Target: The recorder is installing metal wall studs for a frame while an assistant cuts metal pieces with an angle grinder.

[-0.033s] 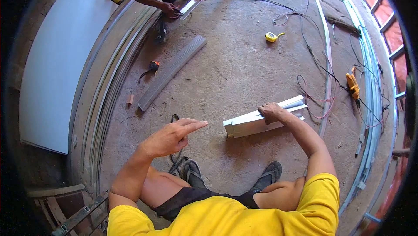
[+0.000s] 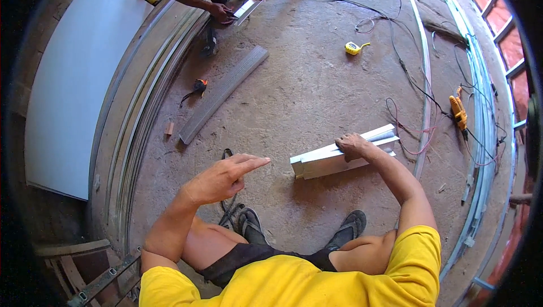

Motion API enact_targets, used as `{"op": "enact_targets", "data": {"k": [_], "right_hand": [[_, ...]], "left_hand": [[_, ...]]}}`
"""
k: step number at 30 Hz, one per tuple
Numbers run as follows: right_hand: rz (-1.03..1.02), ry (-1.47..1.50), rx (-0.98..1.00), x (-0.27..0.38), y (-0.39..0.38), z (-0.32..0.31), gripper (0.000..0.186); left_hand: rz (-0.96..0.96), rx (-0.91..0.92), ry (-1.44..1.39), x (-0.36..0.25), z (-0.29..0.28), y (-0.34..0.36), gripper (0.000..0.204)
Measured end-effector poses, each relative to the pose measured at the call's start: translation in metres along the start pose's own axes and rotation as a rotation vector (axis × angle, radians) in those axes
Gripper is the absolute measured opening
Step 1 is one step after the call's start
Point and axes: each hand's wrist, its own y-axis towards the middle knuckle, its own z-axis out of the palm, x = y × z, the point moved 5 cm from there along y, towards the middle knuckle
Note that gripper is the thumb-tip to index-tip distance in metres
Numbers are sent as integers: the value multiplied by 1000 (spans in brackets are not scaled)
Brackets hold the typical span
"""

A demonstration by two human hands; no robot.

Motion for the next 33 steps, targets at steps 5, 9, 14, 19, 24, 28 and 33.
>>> {"op": "enact_targets", "data": {"k": [5,9,14,19,24,28,33], "right_hand": [[4,10,-21,1,-2,-4,59],[-5,14,-51,-1,0,-1,54],[-3,17,-43,-1,1,-1,53],[-13,5,-37,-1,-1,-1,54],[-21,6,-71,1,-2,-4,53],[-17,22,-67,1,-1,-4,51],[-16,33,-75,-1,0,-2,50]], "left_hand": [[20,-13,0,-1,-1,0,69],[-7,-1,-13,0,0,-1,69],[23,-26,-17,1,-1,-1,68],[25,-24,0,3,0,-1,68],[7,-11,-15,0,-1,-1,69],[18,-13,-9,0,-2,-1,70],[2,-2,-13,2,0,0,71]]}}
